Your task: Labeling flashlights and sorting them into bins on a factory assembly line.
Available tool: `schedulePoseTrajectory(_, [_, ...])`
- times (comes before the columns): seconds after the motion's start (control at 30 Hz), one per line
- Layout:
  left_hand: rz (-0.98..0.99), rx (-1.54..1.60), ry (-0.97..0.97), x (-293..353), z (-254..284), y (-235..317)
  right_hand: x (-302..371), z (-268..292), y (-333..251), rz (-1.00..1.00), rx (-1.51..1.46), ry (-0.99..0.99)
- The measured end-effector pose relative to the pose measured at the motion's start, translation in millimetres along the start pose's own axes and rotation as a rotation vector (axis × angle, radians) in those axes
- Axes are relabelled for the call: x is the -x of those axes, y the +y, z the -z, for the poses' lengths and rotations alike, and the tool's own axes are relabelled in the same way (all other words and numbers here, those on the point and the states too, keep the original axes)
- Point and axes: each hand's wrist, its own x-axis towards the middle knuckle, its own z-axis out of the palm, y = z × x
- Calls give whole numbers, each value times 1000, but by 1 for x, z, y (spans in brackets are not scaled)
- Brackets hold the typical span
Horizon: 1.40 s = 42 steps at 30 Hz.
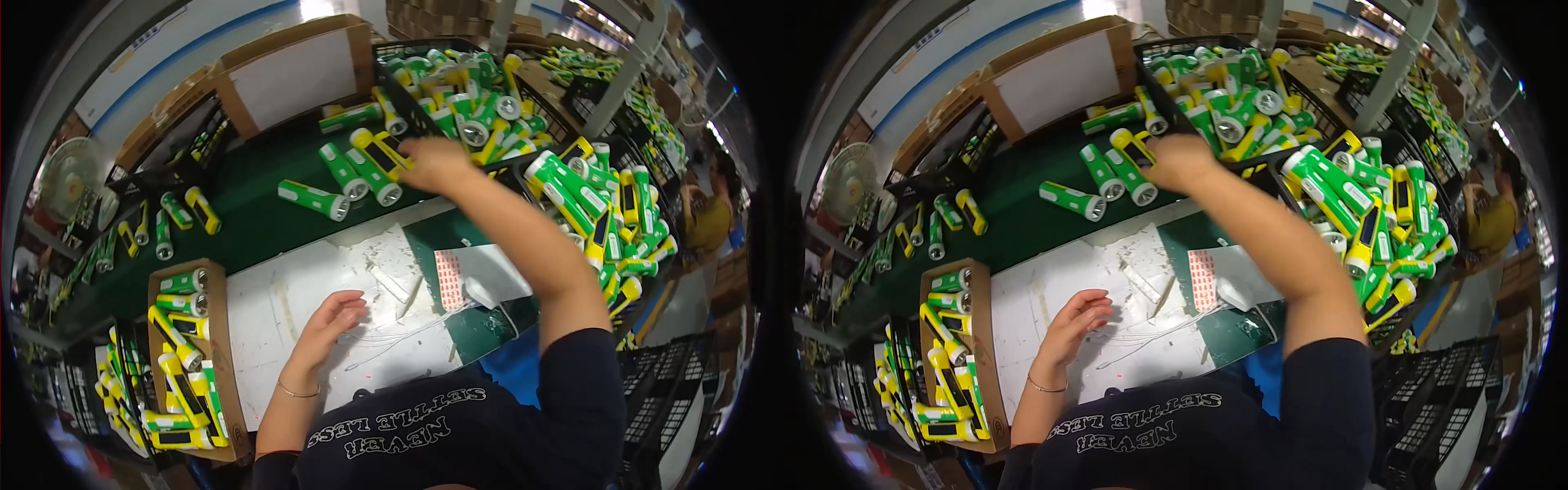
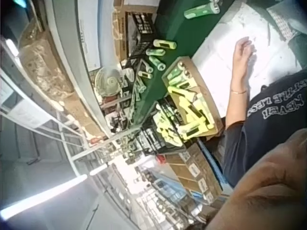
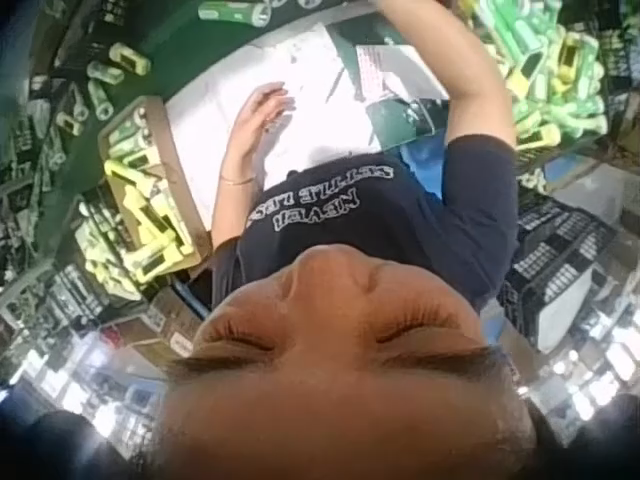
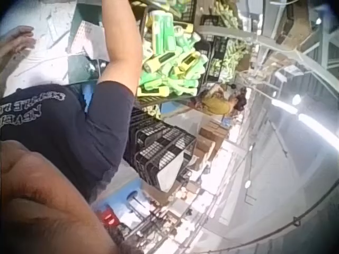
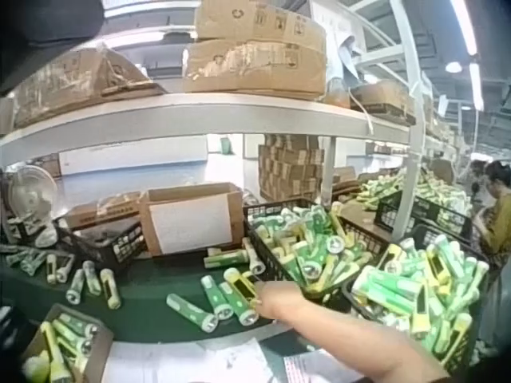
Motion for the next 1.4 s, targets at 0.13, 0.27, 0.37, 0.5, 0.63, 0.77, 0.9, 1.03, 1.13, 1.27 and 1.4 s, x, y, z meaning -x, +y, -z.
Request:
schedulePoseTrajectory(0.13, [-1, 11, 60, 23, 4, 3, -19, -87, -35, -161, 87, -191])
schedulePoseTrajectory(0.27, [-4, 57, 153, 34, 24, -8, -13, -59, -38, -194, 117, 0])
schedulePoseTrajectory(0.37, [-256, -636, 409, 25, 28, -2, 27, 27, -48, 25, -101, 165])
schedulePoseTrajectory(0.5, [-392, -457, 128, 4, 16, 19, 76, 60, -57, 397, -998, -333])
schedulePoseTrajectory(0.63, [-46, 488, -501, -2, -20, -1, 103, 17, -68, 351, -1482, -653])
schedulePoseTrajectory(0.77, [154, 760, -211, 4, -9, -29, 116, -18, -80, 99, -1393, -324])
schedulePoseTrajectory(0.9, [148, 720, 128, 11, -12, -25, 134, -60, -81, 8, -1313, -232])
schedulePoseTrajectory(1.03, [108, 670, 174, 9, -5, -32, 158, -67, -92, -12, -1266, -290])
schedulePoseTrajectory(1.13, [110, 709, 230, 5, -5, -33, 170, -56, -98, -37, -1168, -357])
schedulePoseTrajectory(1.27, [120, 719, 249, 4, -9, -31, 183, -69, -98, -54, -1153, -351])
schedulePoseTrajectory(1.4, [112, 753, 238, 3, -12, -29, 187, -67, -100, 4, -1110, -326])
